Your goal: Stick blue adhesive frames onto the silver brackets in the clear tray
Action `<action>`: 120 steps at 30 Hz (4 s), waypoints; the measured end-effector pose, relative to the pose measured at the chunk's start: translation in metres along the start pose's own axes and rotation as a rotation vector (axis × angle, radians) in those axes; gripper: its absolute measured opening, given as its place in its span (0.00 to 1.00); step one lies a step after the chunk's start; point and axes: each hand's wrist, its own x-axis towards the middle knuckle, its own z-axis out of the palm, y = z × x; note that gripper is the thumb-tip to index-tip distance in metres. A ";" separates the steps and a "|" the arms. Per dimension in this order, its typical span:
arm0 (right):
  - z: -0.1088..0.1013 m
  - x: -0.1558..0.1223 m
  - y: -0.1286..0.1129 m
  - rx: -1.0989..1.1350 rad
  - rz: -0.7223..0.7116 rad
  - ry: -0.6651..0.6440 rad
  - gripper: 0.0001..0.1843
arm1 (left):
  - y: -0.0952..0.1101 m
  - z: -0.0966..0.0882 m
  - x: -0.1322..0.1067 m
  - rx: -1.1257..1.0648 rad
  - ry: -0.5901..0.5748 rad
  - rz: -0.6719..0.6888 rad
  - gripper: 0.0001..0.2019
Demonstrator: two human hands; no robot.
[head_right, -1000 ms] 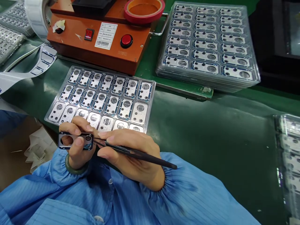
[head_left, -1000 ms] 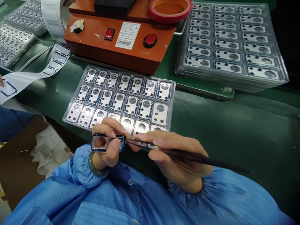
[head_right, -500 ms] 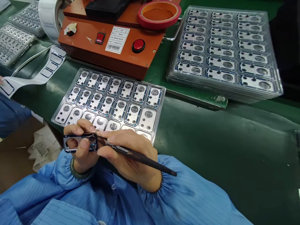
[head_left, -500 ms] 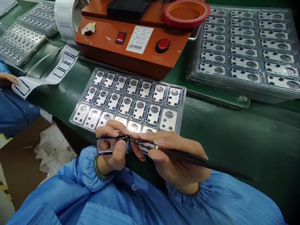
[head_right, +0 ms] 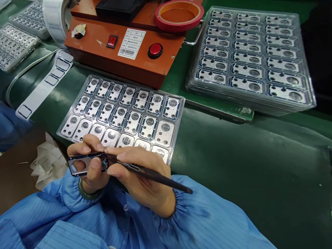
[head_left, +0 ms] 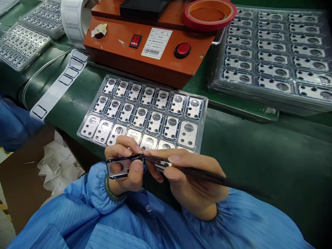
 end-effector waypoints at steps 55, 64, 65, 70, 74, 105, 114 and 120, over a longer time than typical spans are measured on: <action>0.008 0.002 -0.003 0.007 0.041 0.098 0.11 | 0.005 -0.001 0.000 0.124 -0.034 0.037 0.07; 0.007 -0.002 0.000 0.003 0.072 0.089 0.12 | 0.004 0.001 0.000 0.147 -0.030 0.035 0.07; 0.007 -0.002 0.001 0.008 0.080 0.084 0.12 | 0.004 0.001 -0.001 0.160 -0.018 0.038 0.07; 0.006 -0.004 0.003 -0.005 0.065 0.051 0.17 | 0.003 0.001 -0.001 0.199 0.047 0.066 0.07; 0.005 -0.007 0.005 0.006 0.074 0.035 0.18 | 0.002 0.001 0.000 0.203 0.021 0.113 0.08; 0.008 -0.004 0.005 0.079 0.136 0.050 0.15 | 0.004 0.000 0.001 0.197 -0.007 0.027 0.08; 0.008 -0.004 0.004 0.101 0.129 0.065 0.15 | 0.001 -0.002 0.001 0.267 -0.012 0.104 0.10; 0.013 0.002 0.003 0.191 0.151 0.052 0.10 | 0.003 0.003 0.001 0.162 0.051 0.026 0.07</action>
